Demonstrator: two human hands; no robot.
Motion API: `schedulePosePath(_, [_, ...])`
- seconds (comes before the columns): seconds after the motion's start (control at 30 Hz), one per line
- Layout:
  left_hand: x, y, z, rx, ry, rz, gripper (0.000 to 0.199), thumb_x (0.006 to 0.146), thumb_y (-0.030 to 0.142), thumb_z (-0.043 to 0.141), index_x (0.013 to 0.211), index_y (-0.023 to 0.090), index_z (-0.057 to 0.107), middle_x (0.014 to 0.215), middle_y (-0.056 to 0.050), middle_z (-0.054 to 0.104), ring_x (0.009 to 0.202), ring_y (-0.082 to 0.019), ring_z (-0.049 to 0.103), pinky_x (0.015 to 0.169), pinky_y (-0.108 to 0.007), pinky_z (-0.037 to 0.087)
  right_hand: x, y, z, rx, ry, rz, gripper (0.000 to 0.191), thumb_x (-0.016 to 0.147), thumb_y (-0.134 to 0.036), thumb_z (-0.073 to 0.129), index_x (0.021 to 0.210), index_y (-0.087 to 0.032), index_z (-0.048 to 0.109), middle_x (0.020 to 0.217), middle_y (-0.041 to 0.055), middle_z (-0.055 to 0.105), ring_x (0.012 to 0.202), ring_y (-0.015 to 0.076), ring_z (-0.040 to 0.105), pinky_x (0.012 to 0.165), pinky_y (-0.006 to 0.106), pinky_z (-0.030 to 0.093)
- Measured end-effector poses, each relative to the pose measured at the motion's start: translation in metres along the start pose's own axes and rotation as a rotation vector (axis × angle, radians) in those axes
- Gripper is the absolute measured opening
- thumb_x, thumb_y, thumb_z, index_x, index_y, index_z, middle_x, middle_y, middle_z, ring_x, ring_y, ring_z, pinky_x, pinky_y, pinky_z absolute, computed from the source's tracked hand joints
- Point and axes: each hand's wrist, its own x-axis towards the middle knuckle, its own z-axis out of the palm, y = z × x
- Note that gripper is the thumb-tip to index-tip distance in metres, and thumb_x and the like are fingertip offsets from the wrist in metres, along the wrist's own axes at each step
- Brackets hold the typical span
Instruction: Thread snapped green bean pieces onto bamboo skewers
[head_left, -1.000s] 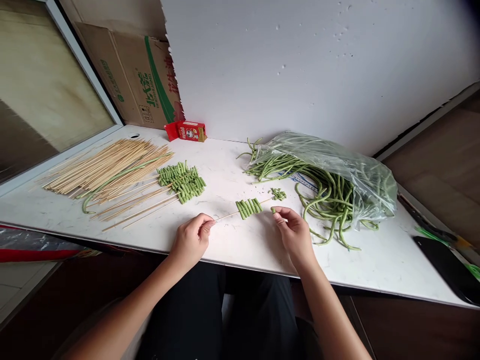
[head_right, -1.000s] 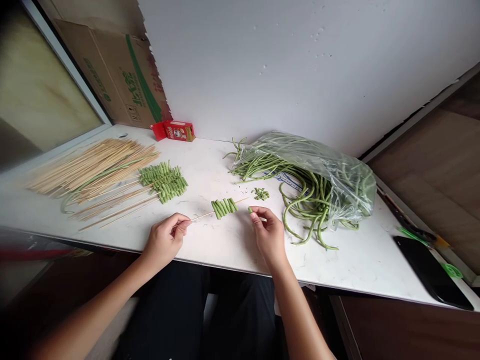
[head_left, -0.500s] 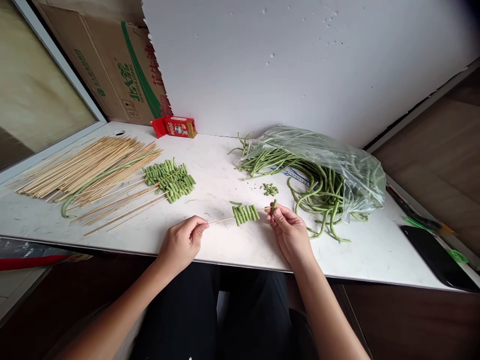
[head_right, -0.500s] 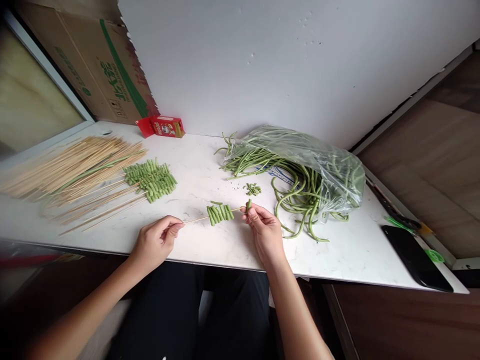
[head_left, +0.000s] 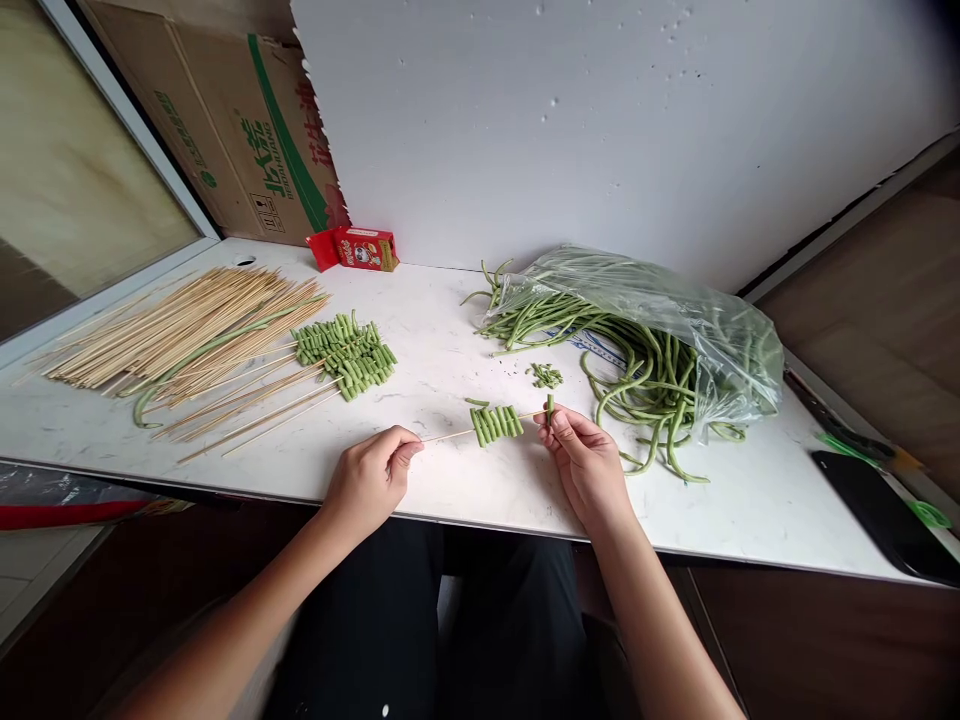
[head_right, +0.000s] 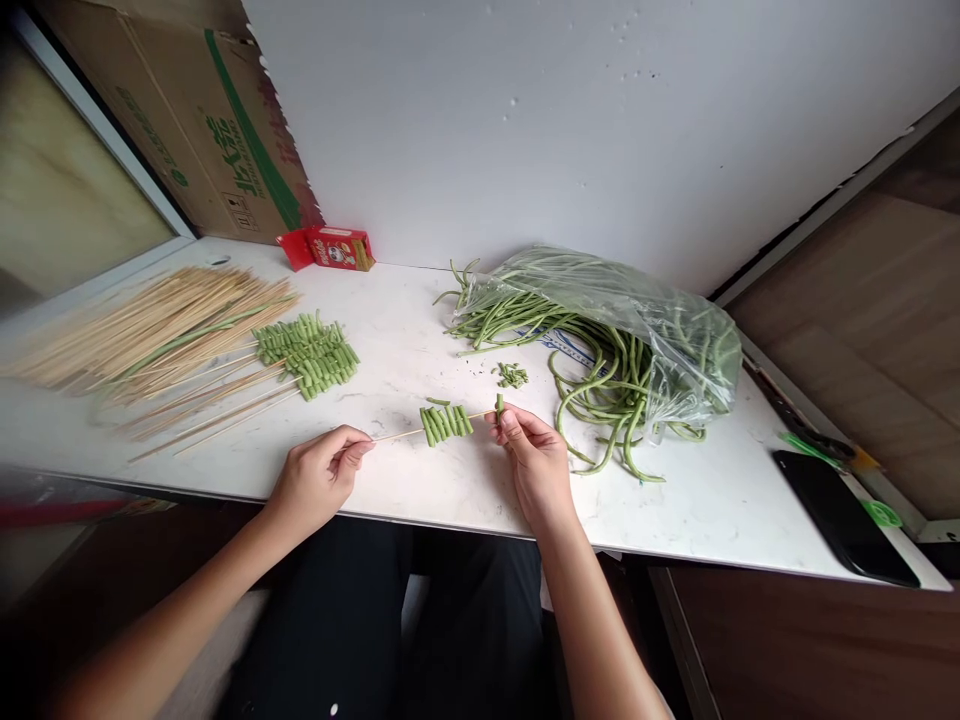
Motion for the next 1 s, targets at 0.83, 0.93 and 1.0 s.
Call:
schedulePosePath(0.83, [0.0005,-0.0016,0.0005,0.003,-0.041,-0.051,0.019,0.105,0.028,0.056,0.092,0.021,0.069,0.077,-0.001,0.074,0.067,-0.015,0.068,0.062,-0.026,0.047,0.0,-0.0003,0.0026,-0.042,-0.006,-0.047,0.026,0.081,-0.045,0.091,0.097,-0.025,0.085,0.094,0.0053,0.077,0.077,0.0165,0.058,0.078,0.035,0.053])
schedulePosePath(0.93, [0.0006,-0.0011,0.0002,0.005,-0.043,-0.055,0.019,0.105,0.026,0.056,0.091,0.022,0.069,0.078,-0.001,0.075,0.067,-0.015,0.068,0.062,-0.026,0.046,0.0001,-0.0006,0.0025,-0.051,0.0,-0.046,0.028,0.08,-0.046,0.091,0.098,-0.025,0.084,0.093,0.0052,0.077,0.077,0.0169,0.059,0.078,0.036,0.054])
schedulePosePath(1.0, [0.0006,-0.0011,0.0003,0.005,-0.042,-0.056,0.019,0.105,0.026,0.056,0.091,0.022,0.069,0.078,0.0,0.075,0.067,-0.015,0.068,0.062,-0.026,0.046,0.0002,-0.0008,0.0025,-0.057,0.005,-0.042,0.029,0.078,-0.047,0.092,0.097,-0.026,0.084,0.092,0.0048,0.077,0.076,0.0169,0.059,0.078,0.036,0.053])
